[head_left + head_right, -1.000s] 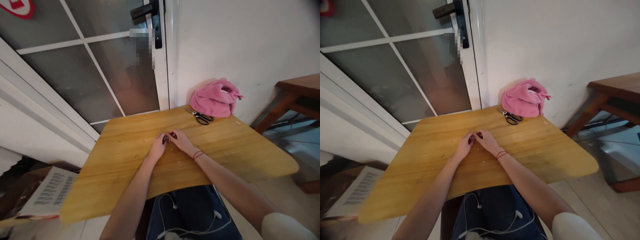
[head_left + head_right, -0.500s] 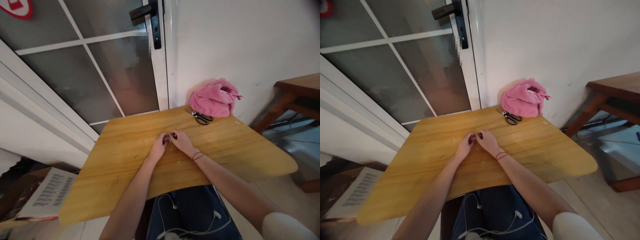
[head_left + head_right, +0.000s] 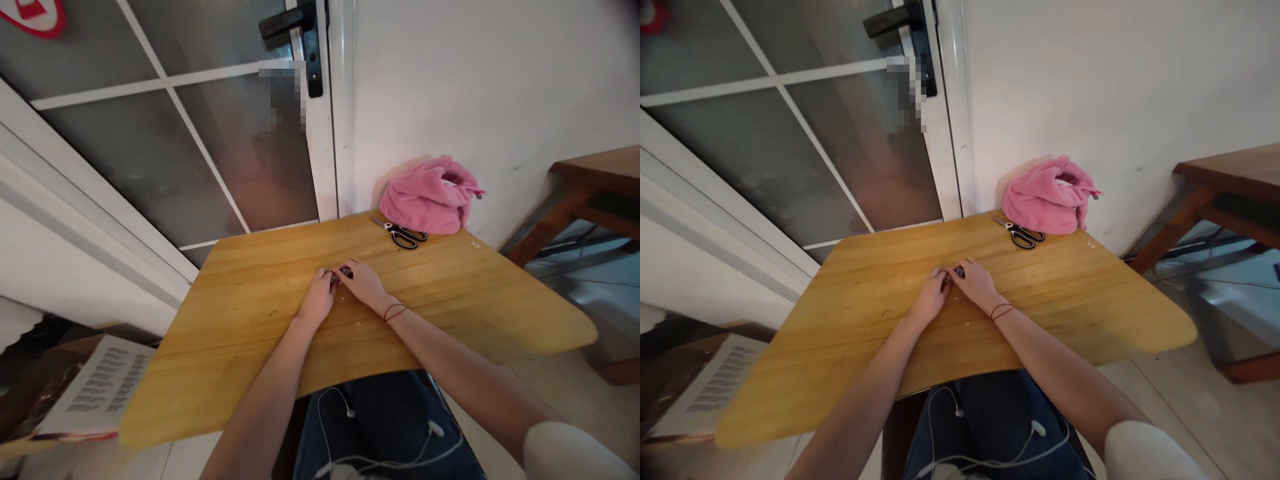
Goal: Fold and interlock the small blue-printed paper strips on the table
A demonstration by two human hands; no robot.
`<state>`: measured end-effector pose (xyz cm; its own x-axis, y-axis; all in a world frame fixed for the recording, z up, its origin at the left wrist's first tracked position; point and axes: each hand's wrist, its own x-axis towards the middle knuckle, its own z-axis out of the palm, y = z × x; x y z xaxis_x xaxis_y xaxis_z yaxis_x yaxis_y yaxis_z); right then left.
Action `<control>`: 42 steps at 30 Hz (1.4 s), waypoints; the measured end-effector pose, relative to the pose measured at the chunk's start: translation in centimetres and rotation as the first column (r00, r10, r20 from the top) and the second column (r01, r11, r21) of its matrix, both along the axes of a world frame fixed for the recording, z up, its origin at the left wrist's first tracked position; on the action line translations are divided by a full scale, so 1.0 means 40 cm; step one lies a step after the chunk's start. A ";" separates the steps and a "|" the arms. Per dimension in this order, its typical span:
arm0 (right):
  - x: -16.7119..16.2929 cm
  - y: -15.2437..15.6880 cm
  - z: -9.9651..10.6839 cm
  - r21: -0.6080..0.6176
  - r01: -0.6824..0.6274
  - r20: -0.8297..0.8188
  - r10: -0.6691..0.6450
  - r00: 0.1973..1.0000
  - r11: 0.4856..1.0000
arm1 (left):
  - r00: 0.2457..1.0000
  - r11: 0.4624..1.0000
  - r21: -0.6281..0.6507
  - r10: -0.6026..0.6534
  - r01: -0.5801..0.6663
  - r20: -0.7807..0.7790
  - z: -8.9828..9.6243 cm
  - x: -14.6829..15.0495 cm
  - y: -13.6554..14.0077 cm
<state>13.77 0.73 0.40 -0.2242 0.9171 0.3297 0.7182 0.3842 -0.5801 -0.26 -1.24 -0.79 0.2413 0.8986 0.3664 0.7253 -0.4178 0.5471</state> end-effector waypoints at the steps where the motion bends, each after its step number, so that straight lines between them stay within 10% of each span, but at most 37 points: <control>1: 0.000 0.001 -0.001 0.001 0.007 0.005 -0.007 1.000 1.000 | 1.000 1.000 0.002 -0.001 0.001 -0.004 0.000 0.001 -0.001; 42: 0.038 0.012 -0.012 -0.079 0.085 -0.234 -0.102 0.967 0.993 | 0.999 0.999 0.000 -0.035 0.035 0.038 0.003 -0.001 -0.002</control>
<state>15.30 1.21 -0.07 -0.0593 0.9522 0.2997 0.5878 0.2760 -0.7605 -0.30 -1.34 -0.65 0.2582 0.8901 0.3756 0.6889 -0.4422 0.5743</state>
